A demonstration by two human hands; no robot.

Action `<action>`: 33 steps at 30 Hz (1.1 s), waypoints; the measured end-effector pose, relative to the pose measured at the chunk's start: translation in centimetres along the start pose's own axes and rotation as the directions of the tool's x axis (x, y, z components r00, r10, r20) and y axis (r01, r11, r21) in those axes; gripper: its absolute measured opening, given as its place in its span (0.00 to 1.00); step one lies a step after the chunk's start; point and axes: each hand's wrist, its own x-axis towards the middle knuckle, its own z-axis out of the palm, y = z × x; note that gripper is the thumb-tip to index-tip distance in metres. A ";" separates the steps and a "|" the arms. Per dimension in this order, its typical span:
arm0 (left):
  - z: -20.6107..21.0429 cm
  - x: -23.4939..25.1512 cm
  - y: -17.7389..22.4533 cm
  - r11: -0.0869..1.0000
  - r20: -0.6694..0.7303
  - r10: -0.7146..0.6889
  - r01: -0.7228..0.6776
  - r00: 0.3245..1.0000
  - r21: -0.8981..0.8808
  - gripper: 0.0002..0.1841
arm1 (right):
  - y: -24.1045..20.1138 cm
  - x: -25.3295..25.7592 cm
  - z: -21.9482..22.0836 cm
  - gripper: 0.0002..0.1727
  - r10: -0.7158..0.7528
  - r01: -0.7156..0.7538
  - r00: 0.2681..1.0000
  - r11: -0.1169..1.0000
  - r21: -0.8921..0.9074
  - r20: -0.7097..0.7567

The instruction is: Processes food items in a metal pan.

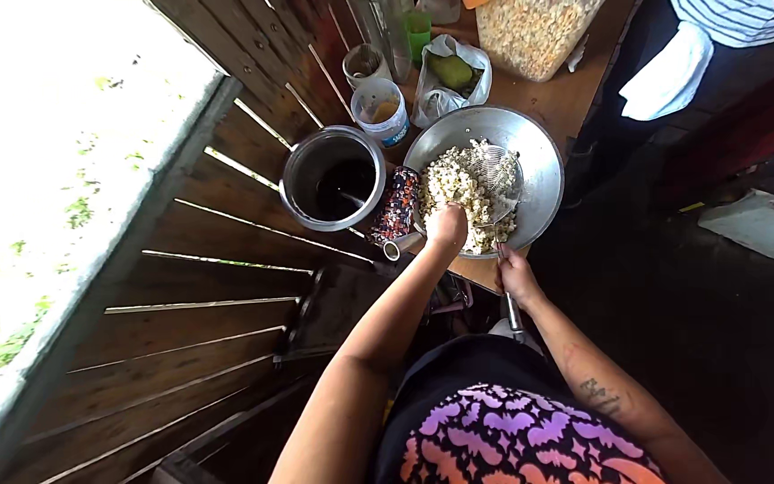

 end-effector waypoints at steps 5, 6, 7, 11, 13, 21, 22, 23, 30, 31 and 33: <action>-2.4 -1.3 0.4 0.999 -0.060 0.038 -0.039 0.997 -0.011 0.17 | -1.8 -0.2 -2.2 0.23 0.070 -0.079 0.997 0.953 0.291 0.041; -3.1 -1.9 0.3 0.999 -0.078 0.035 -0.036 0.996 -0.019 0.19 | -2.1 -0.2 -2.7 0.23 0.075 -0.088 0.996 0.952 0.295 0.056; -4.0 -2.5 0.1 0.999 -0.100 0.028 -0.032 0.995 -0.032 0.21 | -2.3 -0.3 -3.0 0.23 0.072 -0.088 0.995 0.953 0.289 0.068; -6.6 -4.8 -1.4 0.997 -0.242 0.002 -0.021 0.970 -0.076 0.24 | -2.1 -0.3 -4.2 0.25 0.048 -0.067 0.995 0.967 0.245 0.083; -7.3 -5.5 -2.1 0.995 -0.285 -0.029 0.000 0.958 -0.100 0.24 | -2.1 0.0 -4.8 0.25 0.039 -0.055 0.996 0.970 0.235 0.074; -5.3 -5.4 -3.0 0.982 -0.307 -0.082 0.023 0.948 -0.190 0.23 | -4.1 -0.8 -6.8 0.25 0.012 -0.030 0.998 0.960 0.278 0.067; -4.8 -5.3 -3.0 0.980 -0.305 -0.090 0.029 0.948 -0.198 0.23 | -4.3 -0.9 -7.1 0.25 0.003 -0.024 0.997 0.958 0.287 0.074; -4.3 -5.2 -3.1 0.979 -0.298 -0.103 0.044 0.949 -0.199 0.23 | -4.5 -1.0 -7.5 0.25 -0.005 -0.021 0.996 0.956 0.293 0.087; -2.4 -4.6 -2.3 0.962 -0.171 -0.196 0.156 0.966 -0.224 0.22 | -6.5 -2.0 -10.1 0.26 -0.046 -0.006 0.984 0.959 0.285 0.174; -2.1 -4.2 -2.1 0.964 -0.147 -0.187 0.153 0.971 -0.215 0.21 | -6.6 -2.0 -10.5 0.26 -0.054 0.001 0.982 0.959 0.282 0.180; -1.3 -2.8 -1.6 0.970 -0.077 -0.150 0.132 0.986 -0.203 0.20 | -6.7 -2.0 -11.3 0.26 -0.059 0.006 0.980 0.964 0.267 0.190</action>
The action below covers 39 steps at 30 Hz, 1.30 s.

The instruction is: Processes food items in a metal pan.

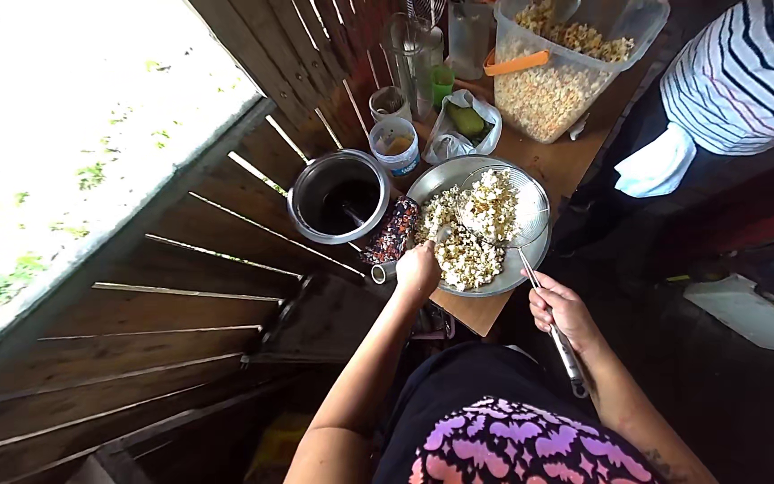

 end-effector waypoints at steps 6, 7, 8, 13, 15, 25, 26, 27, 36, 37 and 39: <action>2.7 3.5 0.8 0.996 -0.020 0.077 -0.076 0.997 0.036 0.17 | -0.5 0.3 -1.5 0.26 0.032 -0.032 0.999 0.999 0.003 -0.001; 2.2 3.6 1.4 0.995 -0.097 0.100 -0.100 0.990 0.002 0.16 | -0.7 0.4 -1.7 0.26 0.037 -0.037 0.999 0.999 0.004 0.001; 1.5 3.5 2.2 0.989 -0.178 0.137 -0.145 0.975 -0.035 0.15 | -0.8 0.4 -1.8 0.26 0.043 -0.043 0.999 0.999 -0.001 0.003; -1.2 4.9 7.0 0.904 -0.346 0.387 -0.426 0.855 -0.041 0.12 | -1.4 0.8 -2.6 0.26 0.055 -0.053 0.997 0.998 -0.028 0.054; -1.7 6.1 8.6 0.908 -0.284 0.404 -0.420 0.870 0.005 0.13 | -1.7 1.1 -2.8 0.26 0.056 -0.055 0.996 0.998 -0.017 0.062; -0.9 9.7 11.4 0.925 -0.097 0.356 -0.335 0.929 0.180 0.10 | -2.5 2.3 -4.8 0.27 0.102 -0.104 0.993 0.994 0.030 0.065; -1.1 9.7 11.7 0.927 -0.092 0.353 -0.335 0.931 0.169 0.11 | -2.7 2.5 -5.0 0.27 0.106 -0.108 0.993 0.994 0.032 0.060; -1.4 9.6 11.9 0.931 -0.104 0.353 -0.337 0.930 0.143 0.11 | -2.8 2.5 -5.3 0.27 0.109 -0.111 0.993 0.993 0.033 0.056; -8.8 15.8 18.0 0.918 -0.246 0.396 -0.371 0.885 0.142 0.14 | -4.4 2.7 -8.9 0.27 0.106 -0.105 0.994 0.993 0.051 -0.009; -9.1 17.4 18.8 0.916 -0.242 0.398 -0.368 0.885 0.160 0.15 | -4.5 2.6 -9.3 0.27 0.106 -0.105 0.994 0.993 0.052 -0.014; -9.0 19.7 20.2 0.920 -0.227 0.381 -0.344 0.896 0.186 0.22 | -4.5 2.4 -9.8 0.28 0.104 -0.103 0.994 0.994 0.044 -0.018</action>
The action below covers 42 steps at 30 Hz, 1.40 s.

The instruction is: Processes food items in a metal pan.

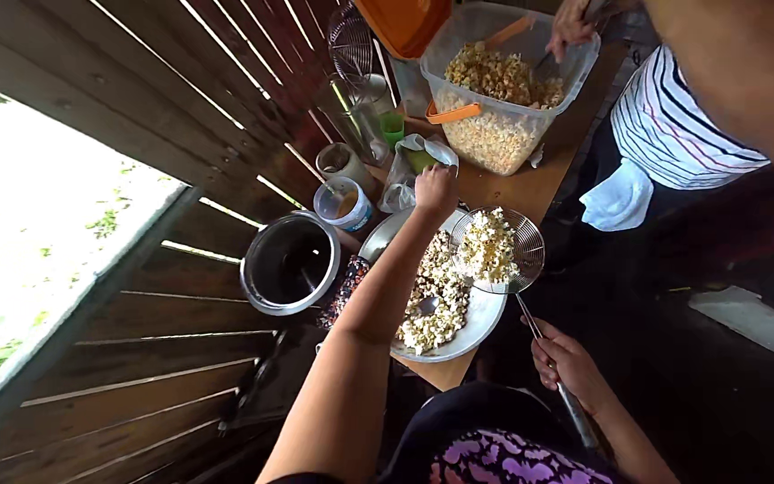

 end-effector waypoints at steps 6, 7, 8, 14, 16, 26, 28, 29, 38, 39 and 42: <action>0.5 -0.1 0.8 0.993 0.000 -0.005 0.005 1.000 -0.120 0.19 | 0.1 -0.1 -1.4 0.29 -0.035 0.035 0.999 0.999 0.030 0.018; 0.5 -0.7 0.7 0.985 0.011 0.037 -0.034 0.999 -0.167 0.17 | 0.1 -0.1 -1.6 0.29 -0.039 0.038 0.999 0.999 0.029 0.029; 0.8 -1.1 0.6 0.976 0.021 0.087 -0.081 0.996 -0.205 0.16 | 0.0 -0.1 -1.7 0.29 -0.038 0.037 0.999 0.999 0.022 0.037; 2.0 -1.7 1.0 0.937 0.128 0.309 -0.278 0.942 -0.212 0.13 | -0.9 0.0 -2.1 0.29 -0.023 0.023 0.997 1.000 -0.007 0.072; 2.3 -1.9 1.2 0.947 0.139 0.293 -0.267 0.946 -0.179 0.13 | -1.0 0.1 -2.2 0.29 -0.021 0.021 0.997 1.000 -0.002 0.080; 2.4 -4.3 2.6 0.920 0.259 0.363 -0.301 0.895 -0.251 0.17 | -1.0 0.1 -2.1 0.29 -0.040 0.038 0.993 0.999 0.020 0.108; 2.0 -4.8 2.2 0.909 0.170 0.346 -0.284 0.923 -0.305 0.20 | -1.1 0.0 -2.1 0.29 -0.044 0.041 0.993 0.999 0.027 0.112; 1.7 -5.2 1.9 0.913 0.124 0.312 -0.262 0.942 -0.312 0.19 | -1.2 -0.1 -2.1 0.29 -0.043 0.040 0.992 0.999 0.022 0.116; -0.6 -15.7 -5.7 0.959 0.076 -0.275 0.279 0.958 -0.048 0.11 | -5.1 0.6 -1.8 0.28 -0.048 0.048 0.975 0.999 0.002 0.218; -0.2 -17.0 -6.6 0.933 0.180 -0.358 0.360 0.916 0.023 0.13 | -6.4 1.1 -1.6 0.28 -0.054 0.061 0.968 0.998 -0.019 0.244; 2.9 -20.1 -8.0 0.877 0.400 -0.478 0.447 0.782 0.176 0.19 | -11.0 2.8 -0.3 0.26 -0.080 0.116 0.943 0.989 -0.093 0.324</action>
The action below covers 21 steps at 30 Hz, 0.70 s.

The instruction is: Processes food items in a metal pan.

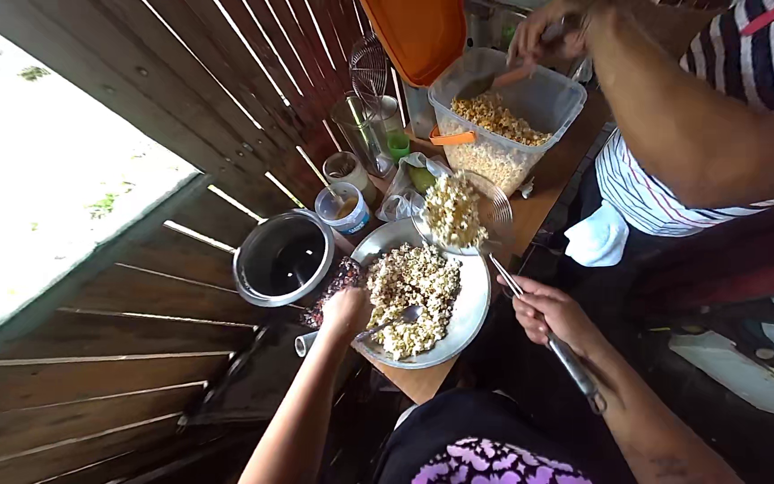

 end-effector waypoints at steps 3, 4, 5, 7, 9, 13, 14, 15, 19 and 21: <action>4.5 0.3 -0.8 1.000 0.035 -0.014 0.014 0.999 0.006 0.17 | -4.5 2.8 0.4 0.24 -0.052 0.054 0.997 0.997 -0.055 0.050; 5.5 0.4 -0.9 1.000 0.034 -0.021 0.021 0.999 0.003 0.17 | -5.9 3.7 0.5 0.24 -0.075 0.079 0.995 0.995 -0.064 0.072; 6.3 0.5 -0.9 1.000 0.032 -0.027 0.027 0.999 -0.005 0.17 | -7.2 4.6 0.7 0.25 -0.097 0.104 0.992 0.992 -0.076 0.085; 7.3 0.4 -0.9 0.999 0.031 -0.036 0.038 0.999 -0.034 0.17 | -10.0 6.3 1.3 0.24 -0.128 0.136 0.988 0.986 -0.095 0.082; 7.9 0.2 -0.9 0.996 0.019 -0.050 0.051 0.999 -0.074 0.18 | -13.0 8.0 1.9 0.22 -0.138 0.143 0.988 0.987 -0.068 0.064; 8.2 0.2 -0.6 0.994 -0.010 -0.074 0.073 0.997 -0.080 0.16 | -18.1 12.5 0.4 0.20 -0.213 0.216 0.976 0.975 -0.051 0.053; 8.1 0.3 -0.5 0.993 -0.027 -0.077 0.075 0.997 -0.089 0.16 | -19.3 13.3 0.4 0.20 -0.230 0.229 0.973 0.969 -0.093 -0.003; 8.1 0.5 -0.4 0.992 -0.036 -0.083 0.079 0.996 -0.101 0.16 | -20.5 14.0 0.6 0.20 -0.246 0.232 0.966 0.960 -0.159 -0.078; 8.4 1.7 0.0 0.990 -0.055 -0.092 0.086 0.994 -0.111 0.17 | -22.7 16.7 1.8 0.22 -0.382 0.113 0.854 0.799 -0.590 -0.354; 8.4 1.8 0.6 0.992 -0.040 -0.094 0.091 0.995 -0.083 0.17 | -22.4 17.5 2.4 0.27 -0.454 -0.048 0.811 0.578 -0.815 -0.369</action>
